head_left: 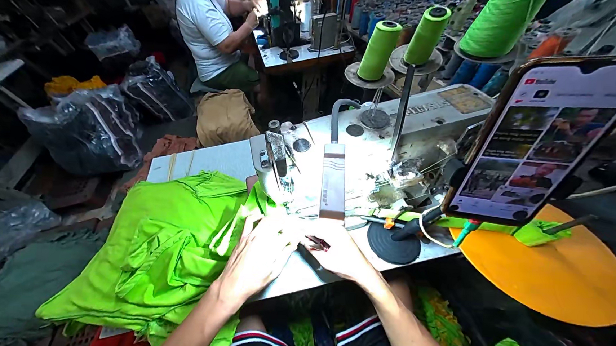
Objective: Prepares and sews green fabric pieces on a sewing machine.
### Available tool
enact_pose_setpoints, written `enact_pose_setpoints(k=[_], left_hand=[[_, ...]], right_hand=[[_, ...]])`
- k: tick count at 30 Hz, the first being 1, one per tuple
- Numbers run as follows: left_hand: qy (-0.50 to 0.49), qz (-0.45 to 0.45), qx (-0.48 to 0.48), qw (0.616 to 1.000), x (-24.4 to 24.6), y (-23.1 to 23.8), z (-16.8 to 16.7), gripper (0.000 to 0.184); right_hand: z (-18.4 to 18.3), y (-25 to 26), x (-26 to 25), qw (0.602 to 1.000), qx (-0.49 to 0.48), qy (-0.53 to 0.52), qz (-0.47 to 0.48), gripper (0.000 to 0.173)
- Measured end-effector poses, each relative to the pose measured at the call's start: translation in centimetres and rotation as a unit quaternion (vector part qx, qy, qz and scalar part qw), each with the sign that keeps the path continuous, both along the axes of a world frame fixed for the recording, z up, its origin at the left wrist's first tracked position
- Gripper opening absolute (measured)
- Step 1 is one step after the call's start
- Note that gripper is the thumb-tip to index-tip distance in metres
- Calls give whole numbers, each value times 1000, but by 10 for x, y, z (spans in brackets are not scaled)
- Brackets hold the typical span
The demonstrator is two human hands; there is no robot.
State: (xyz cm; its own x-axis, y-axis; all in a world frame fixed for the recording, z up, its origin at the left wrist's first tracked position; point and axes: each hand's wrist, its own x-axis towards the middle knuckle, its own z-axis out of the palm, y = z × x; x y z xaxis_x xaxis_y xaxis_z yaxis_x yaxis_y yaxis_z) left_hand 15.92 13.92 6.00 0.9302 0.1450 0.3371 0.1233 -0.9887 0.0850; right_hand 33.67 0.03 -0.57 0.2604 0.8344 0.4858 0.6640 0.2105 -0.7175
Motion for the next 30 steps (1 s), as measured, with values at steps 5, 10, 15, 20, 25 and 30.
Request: enact_pose_setpoints(k=[5, 10, 15, 20, 25, 30], left_hand=[[-45, -7, -15, 999, -1, -13, -18, 28], [-46, -5, 23, 999, -3, -25, -22, 26], [-29, 5, 55, 998, -2, -23, -25, 25], [1, 25, 95, 995, 6, -21, -23, 25], [-5, 50, 111, 993, 10, -16, -27, 24], [-15, 69, 121, 990, 5, -22, -30, 28]], right_hand=[[-1, -2, 0, 999, 25, -33, 19, 19], [-6, -12, 0, 997, 9, -77, -21, 19], [-6, -11, -2, 993, -9, -101, -59, 21], [-7, -1, 3, 992, -1, -105, -68, 20], [-6, -1, 1, 985, -9, -150, -86, 22], [0, -11, -14, 961, -53, -234, -139, 29]])
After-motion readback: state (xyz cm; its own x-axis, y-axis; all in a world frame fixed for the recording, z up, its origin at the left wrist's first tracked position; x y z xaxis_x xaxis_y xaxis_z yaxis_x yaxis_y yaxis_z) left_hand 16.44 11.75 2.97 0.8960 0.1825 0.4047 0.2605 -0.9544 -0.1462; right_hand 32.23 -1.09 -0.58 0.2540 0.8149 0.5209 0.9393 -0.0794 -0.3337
